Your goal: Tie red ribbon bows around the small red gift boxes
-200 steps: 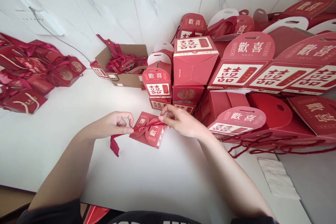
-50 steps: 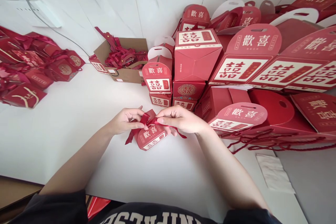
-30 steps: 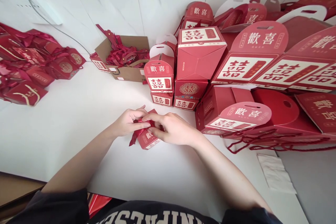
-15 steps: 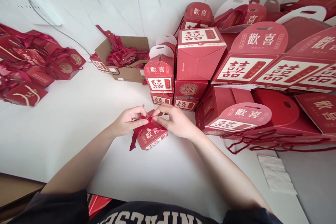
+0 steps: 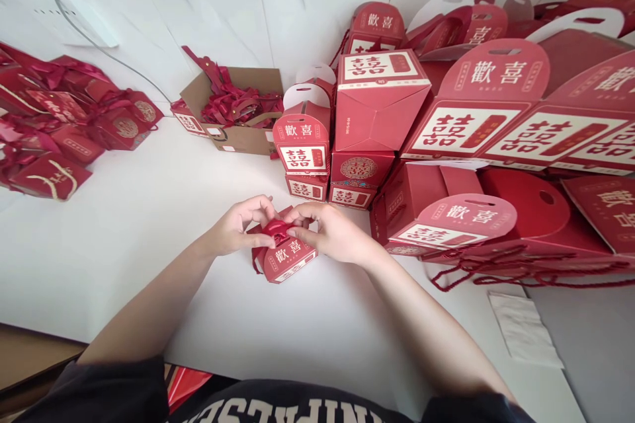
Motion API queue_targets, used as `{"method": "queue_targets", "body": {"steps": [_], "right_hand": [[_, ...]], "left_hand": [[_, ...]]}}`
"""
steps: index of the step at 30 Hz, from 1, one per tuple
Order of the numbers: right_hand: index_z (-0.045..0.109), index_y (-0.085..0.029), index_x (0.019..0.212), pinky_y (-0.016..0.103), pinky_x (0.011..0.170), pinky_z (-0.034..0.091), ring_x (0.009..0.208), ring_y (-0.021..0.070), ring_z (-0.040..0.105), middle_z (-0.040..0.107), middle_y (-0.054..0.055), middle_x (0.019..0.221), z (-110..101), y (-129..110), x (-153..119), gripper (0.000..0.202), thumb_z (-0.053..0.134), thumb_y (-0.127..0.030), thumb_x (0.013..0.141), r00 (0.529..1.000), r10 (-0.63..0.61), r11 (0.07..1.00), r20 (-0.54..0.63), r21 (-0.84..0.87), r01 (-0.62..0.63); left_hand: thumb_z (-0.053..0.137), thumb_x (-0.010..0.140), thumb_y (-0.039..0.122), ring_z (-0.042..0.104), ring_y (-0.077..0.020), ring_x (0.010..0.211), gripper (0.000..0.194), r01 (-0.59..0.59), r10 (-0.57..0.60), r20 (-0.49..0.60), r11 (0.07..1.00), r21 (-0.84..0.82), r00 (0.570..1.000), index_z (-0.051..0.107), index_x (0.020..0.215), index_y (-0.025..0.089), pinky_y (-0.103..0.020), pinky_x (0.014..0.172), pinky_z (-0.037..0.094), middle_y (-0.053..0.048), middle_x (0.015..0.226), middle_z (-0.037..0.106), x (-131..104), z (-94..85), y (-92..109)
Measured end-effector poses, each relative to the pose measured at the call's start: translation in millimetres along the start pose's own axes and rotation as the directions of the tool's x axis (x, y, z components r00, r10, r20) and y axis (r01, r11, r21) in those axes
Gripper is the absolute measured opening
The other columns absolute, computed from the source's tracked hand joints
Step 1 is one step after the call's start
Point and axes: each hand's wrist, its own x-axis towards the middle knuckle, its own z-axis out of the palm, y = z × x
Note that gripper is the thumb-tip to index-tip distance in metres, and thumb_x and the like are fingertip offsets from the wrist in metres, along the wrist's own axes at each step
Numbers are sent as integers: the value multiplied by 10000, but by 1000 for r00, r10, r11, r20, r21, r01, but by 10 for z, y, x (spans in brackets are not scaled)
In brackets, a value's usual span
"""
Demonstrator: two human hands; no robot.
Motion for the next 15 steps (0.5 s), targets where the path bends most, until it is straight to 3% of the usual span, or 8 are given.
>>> {"method": "queue_targets", "body": {"steps": [3,5,7,10,12,15], "right_hand": [[641,-190,868,257,694,436,729,137,576,644,-2,810,-125,-33,-47,110,535,-169,891,993,113,993,33,-44,-112],[604,-187,826,260,678,432,698,135,569,633,-5,772,-186,-55,-69,174,455,-119,885,981,185,982,62,16,-186],[578,-181,785,271,694,443,694,141,579,640,7,752,-209,-76,-76,242,380,-138,918,968,219,963,118,132,-234],[552,-179,711,275,667,431,635,138,551,598,6,663,-179,-98,-60,398,336,-338,1005,962,226,947,152,196,-253],[538,-179,676,262,606,391,585,124,496,539,-12,612,-139,-96,-44,457,388,-472,993,963,225,957,146,152,-247],[573,-174,709,244,572,353,594,114,457,531,-22,638,-96,-65,-31,390,540,-499,923,964,217,973,156,41,-226]], "left_hand": [[623,845,549,659,-193,688,408,-124,123,-30,992,-29,992,559,954,162,-353,793,486,24,492,588,-15,-157,-15],[489,899,607,618,-182,620,457,-142,142,-73,990,7,987,588,899,161,-330,727,476,29,432,522,-43,-249,34],[496,907,580,556,-146,595,457,-47,67,-92,978,203,993,612,766,161,-278,636,436,5,526,563,-81,-301,137],[608,852,537,551,-142,702,401,102,-70,-81,843,528,994,628,702,166,-242,580,384,-23,756,625,-131,-301,316],[656,809,541,551,-149,746,365,98,-74,-64,763,639,995,635,751,182,-241,617,395,-12,806,615,-148,-276,392],[704,758,547,539,-155,775,368,45,-55,-8,714,698,998,612,757,191,-260,722,420,-1,823,595,-154,-243,422]]}}
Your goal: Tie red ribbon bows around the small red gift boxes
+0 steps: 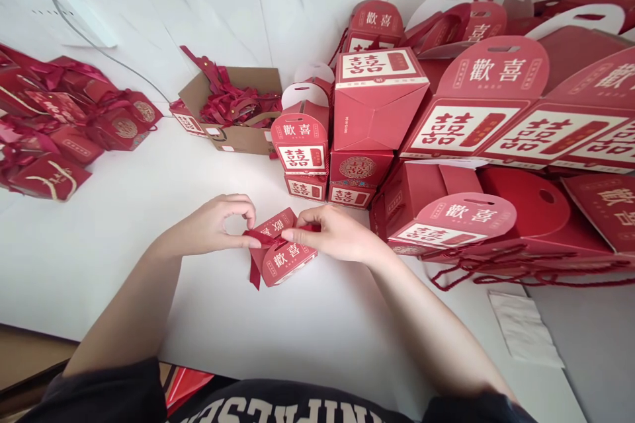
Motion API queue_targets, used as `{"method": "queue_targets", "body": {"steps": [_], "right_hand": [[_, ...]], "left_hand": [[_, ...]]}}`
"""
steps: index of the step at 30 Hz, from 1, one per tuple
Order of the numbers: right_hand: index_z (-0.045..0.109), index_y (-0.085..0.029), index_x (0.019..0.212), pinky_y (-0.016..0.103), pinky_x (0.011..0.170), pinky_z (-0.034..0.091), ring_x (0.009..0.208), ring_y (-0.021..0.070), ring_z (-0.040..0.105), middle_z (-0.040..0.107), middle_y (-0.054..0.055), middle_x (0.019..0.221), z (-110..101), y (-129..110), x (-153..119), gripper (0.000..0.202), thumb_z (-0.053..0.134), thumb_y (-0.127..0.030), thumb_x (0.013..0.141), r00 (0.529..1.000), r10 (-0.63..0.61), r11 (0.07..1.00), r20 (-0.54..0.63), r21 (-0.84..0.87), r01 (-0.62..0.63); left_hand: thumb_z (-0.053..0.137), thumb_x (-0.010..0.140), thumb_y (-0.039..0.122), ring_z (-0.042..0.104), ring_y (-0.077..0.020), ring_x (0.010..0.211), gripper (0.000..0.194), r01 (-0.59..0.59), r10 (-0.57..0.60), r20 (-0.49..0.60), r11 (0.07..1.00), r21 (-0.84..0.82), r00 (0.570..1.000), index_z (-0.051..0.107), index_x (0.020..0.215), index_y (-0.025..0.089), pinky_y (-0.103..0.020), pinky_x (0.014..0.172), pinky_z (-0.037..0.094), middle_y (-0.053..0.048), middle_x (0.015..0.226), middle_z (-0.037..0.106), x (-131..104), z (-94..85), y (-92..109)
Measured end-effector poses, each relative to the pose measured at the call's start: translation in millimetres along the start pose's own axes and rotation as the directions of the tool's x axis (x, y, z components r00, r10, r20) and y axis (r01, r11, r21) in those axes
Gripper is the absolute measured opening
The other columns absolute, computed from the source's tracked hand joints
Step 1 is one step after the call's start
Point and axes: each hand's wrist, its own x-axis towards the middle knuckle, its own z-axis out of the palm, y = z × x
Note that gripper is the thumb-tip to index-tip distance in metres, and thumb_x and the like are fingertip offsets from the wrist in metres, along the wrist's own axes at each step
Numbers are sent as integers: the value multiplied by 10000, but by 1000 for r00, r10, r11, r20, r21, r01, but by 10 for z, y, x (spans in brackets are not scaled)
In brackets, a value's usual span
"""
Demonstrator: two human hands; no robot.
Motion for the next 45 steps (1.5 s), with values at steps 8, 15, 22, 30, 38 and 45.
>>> {"method": "queue_targets", "body": {"steps": [8,15,22,30,38,45], "right_hand": [[592,-183,782,228,624,369,652,111,491,575,-28,712,-26,15,-18,219,531,-332,931,999,-32,981,22,-192,35],[462,-188,653,233,575,302,596,101,405,444,-48,612,-60,-51,-64,311,509,-318,932,997,-26,940,-68,-340,2],[468,-194,657,253,577,305,603,120,441,482,-29,635,-47,37,-26,296,493,-330,919,995,68,918,-67,-386,-89],[462,-196,650,251,562,299,594,122,431,468,-30,617,-55,59,-21,310,493,-351,917,996,60,929,-72,-361,-82],[425,-193,632,251,574,291,602,114,403,452,-40,612,-47,27,-19,336,514,-348,917,996,43,931,-82,-358,-69],[492,-194,708,245,579,352,612,119,481,534,-23,656,-127,24,-46,362,454,-441,971,996,65,988,59,-145,-55]], "left_hand": [[614,861,460,433,-105,647,409,47,-15,174,981,-187,985,453,624,168,-228,578,334,18,687,495,-48,4,38],[544,901,413,278,-77,541,428,159,-126,135,949,-271,983,379,594,165,-242,508,231,43,586,313,-25,25,-21],[667,815,431,487,-103,527,319,290,-115,418,877,-384,901,633,658,156,-220,510,372,10,567,544,-3,-68,-208],[798,710,368,636,-197,879,138,-49,193,211,838,-544,958,794,694,231,-316,822,508,-94,971,715,52,10,-272],[746,778,426,669,-218,980,219,-134,110,-78,740,-659,991,775,709,219,-491,1224,98,-72,854,773,248,459,-190],[791,735,366,663,-149,732,246,-63,30,-68,836,-546,997,747,891,180,-491,1221,145,-7,721,743,240,463,-155]]}}
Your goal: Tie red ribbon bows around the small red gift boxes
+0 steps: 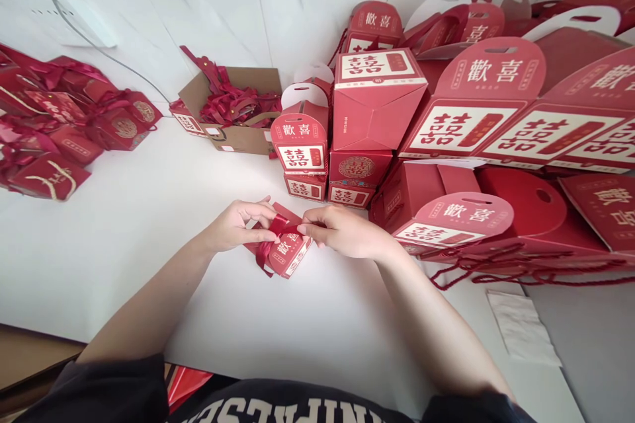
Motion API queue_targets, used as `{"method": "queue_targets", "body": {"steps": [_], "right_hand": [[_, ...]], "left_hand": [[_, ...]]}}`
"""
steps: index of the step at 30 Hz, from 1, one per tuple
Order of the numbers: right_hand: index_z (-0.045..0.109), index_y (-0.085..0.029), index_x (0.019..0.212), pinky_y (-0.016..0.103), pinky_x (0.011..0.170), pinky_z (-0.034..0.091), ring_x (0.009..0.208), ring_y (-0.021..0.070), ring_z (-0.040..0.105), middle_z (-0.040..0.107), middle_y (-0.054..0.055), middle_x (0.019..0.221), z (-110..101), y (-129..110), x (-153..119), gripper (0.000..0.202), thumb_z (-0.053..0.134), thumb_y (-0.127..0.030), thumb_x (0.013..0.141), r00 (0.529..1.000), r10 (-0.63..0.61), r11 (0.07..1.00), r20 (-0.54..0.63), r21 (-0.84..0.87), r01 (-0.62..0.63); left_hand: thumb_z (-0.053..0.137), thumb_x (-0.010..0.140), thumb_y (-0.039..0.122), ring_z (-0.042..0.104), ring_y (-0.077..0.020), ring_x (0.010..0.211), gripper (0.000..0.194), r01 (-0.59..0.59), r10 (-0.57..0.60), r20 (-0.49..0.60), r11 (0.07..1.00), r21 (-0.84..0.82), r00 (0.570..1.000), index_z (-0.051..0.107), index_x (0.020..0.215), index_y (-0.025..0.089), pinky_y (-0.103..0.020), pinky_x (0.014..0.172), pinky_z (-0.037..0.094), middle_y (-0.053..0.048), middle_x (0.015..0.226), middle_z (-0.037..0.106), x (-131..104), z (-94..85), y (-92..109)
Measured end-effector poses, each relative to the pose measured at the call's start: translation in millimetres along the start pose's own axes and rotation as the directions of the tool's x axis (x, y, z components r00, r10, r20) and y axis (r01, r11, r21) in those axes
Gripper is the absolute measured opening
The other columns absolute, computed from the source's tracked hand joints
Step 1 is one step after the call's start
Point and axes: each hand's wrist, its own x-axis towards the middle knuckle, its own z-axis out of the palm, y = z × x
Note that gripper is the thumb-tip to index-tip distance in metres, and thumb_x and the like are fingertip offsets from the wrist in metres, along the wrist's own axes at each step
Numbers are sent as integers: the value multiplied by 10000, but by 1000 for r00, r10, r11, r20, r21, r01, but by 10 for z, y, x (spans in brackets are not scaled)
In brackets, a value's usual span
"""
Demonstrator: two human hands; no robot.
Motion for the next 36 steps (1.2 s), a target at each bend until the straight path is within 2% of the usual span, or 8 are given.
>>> {"method": "queue_targets", "body": {"steps": [5,8,14,22,25,28,31,36], "right_hand": [[584,-186,813,247,608,411,635,122,515,565,-8,697,-38,-29,-31,336,477,-464,968,997,-68,980,19,190,63],[679,-177,900,283,758,466,794,155,584,653,35,849,36,-35,20,265,556,-408,942,975,-209,955,-68,202,219],[712,-216,1043,307,773,464,813,172,626,717,45,925,282,2,162,212,541,-314,962,913,-344,934,-217,21,357],[650,-227,1116,364,867,352,838,185,634,708,49,932,409,-26,156,203,528,-205,955,887,-386,899,-252,-319,301],[603,-222,1114,352,852,390,841,191,600,659,47,921,401,-3,165,200,555,-202,921,869,-383,910,-313,-289,297],[577,-222,1091,363,886,423,962,223,565,613,70,1030,383,42,196,225,632,-288,882,847,-333,940,-415,-217,263],[614,-223,981,376,950,417,1036,224,554,597,69,1072,374,84,233,111,624,-297,899,871,-299,954,-390,-125,272],[604,-215,875,341,897,446,931,187,584,623,36,942,356,98,254,80,586,-267,934,874,-299,941,-382,36,337]], "left_hand": [[767,761,368,675,-192,813,371,103,-101,83,994,-25,991,711,1060,155,-428,973,477,-71,857,753,-34,-66,47],[748,775,336,672,-212,905,377,127,-119,130,990,-56,984,702,1097,147,-367,843,538,-107,1004,729,-44,-85,93],[705,809,281,645,-225,990,279,44,-39,160,999,-23,986,708,1063,166,-414,929,502,-103,1071,707,-49,-65,102],[668,851,365,614,-182,827,219,-29,23,91,997,73,996,725,881,155,-460,1054,381,-41,835,716,-50,-4,156],[645,870,369,620,-175,817,222,-21,17,62,997,69,998,710,858,157,-456,1069,362,-36,826,720,-42,16,131],[672,849,354,642,-163,800,207,54,-51,67,998,-43,996,635,942,173,-359,864,483,-29,853,709,-54,25,108],[693,833,355,597,-111,665,253,132,-126,59,986,-103,990,519,890,180,-257,663,462,22,757,631,-74,25,128],[644,871,348,544,-91,670,244,115,-110,48,987,-116,993,489,808,170,-230,636,423,24,768,553,-82,8,194]]}}
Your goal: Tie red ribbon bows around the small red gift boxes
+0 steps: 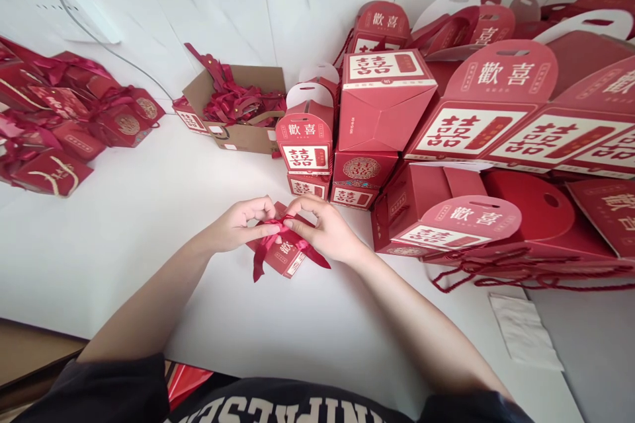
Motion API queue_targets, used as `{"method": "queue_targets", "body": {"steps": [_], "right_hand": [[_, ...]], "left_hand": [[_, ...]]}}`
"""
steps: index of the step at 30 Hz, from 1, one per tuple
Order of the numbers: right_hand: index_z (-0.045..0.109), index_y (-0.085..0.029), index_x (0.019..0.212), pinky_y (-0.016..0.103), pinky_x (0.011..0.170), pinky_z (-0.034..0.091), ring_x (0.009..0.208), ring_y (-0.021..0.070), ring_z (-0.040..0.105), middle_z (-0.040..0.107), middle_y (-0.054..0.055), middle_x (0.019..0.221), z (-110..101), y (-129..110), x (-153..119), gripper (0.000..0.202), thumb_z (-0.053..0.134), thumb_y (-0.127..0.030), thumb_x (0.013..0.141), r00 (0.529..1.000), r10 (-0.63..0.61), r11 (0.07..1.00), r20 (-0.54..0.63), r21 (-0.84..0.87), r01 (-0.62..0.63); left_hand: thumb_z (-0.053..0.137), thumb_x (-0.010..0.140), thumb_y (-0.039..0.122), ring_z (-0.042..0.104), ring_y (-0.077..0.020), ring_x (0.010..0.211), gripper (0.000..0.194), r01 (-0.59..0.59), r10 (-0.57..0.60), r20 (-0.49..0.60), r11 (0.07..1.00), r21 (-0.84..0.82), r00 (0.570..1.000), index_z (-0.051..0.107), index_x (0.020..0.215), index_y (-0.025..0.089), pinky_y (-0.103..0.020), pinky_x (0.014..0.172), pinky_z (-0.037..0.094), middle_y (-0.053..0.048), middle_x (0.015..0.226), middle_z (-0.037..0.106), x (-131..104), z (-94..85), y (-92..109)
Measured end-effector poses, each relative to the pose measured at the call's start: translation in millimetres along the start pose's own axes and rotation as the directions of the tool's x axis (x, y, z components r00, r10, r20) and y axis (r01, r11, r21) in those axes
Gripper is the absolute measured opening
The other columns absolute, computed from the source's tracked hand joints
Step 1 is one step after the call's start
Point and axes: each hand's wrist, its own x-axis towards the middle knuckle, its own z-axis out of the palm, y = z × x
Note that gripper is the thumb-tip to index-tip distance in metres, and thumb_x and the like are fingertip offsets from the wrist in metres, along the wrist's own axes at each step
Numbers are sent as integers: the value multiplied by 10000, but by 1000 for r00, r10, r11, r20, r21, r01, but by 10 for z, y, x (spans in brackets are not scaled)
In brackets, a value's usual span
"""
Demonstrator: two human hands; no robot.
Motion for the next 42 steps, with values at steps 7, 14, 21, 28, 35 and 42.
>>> {"method": "queue_targets", "body": {"steps": [7,14,21,28,35,42], "right_hand": [[618,-212,878,389,932,434,883,193,605,673,38,905,26,41,-10,76,675,-262,877,992,-122,979,-26,-170,116],[634,-221,921,390,967,431,835,160,631,692,22,878,15,151,-31,88,576,-156,936,906,-420,849,53,-330,413],[644,-210,949,358,826,463,872,194,600,683,57,931,-30,96,-35,111,548,-155,943,891,-424,751,163,-486,447],[636,-212,999,379,885,459,935,210,614,690,59,954,-33,111,-19,106,549,-181,945,915,-363,819,177,-408,404],[656,-208,975,386,903,462,912,199,630,700,52,935,-68,83,-12,90,590,-180,921,921,-361,859,149,-331,390],[675,-212,973,388,895,483,898,197,652,721,57,942,-63,65,-10,95,596,-187,926,931,-346,900,118,-237,365]], "left_hand": [[610,900,365,573,-110,698,240,-14,15,27,999,-45,1000,500,819,168,-241,653,441,-1,784,596,13,-20,-27],[545,941,364,610,-130,709,236,-17,20,36,995,-101,999,491,814,172,-274,691,475,-20,769,647,29,-12,-78],[699,807,284,505,-109,705,258,-130,136,-31,981,147,990,466,774,180,-261,675,431,24,760,512,15,33,-29],[601,805,163,587,-153,837,148,-183,280,-99,818,546,955,513,919,199,-320,815,476,-2,909,624,-74,155,134],[567,781,61,587,-132,706,246,-133,417,-142,564,815,898,519,976,203,-261,675,471,17,866,635,-139,326,108],[530,843,77,592,-132,644,120,-39,456,-159,395,918,876,551,882,188,-249,578,451,13,780,606,-211,370,114]]}}
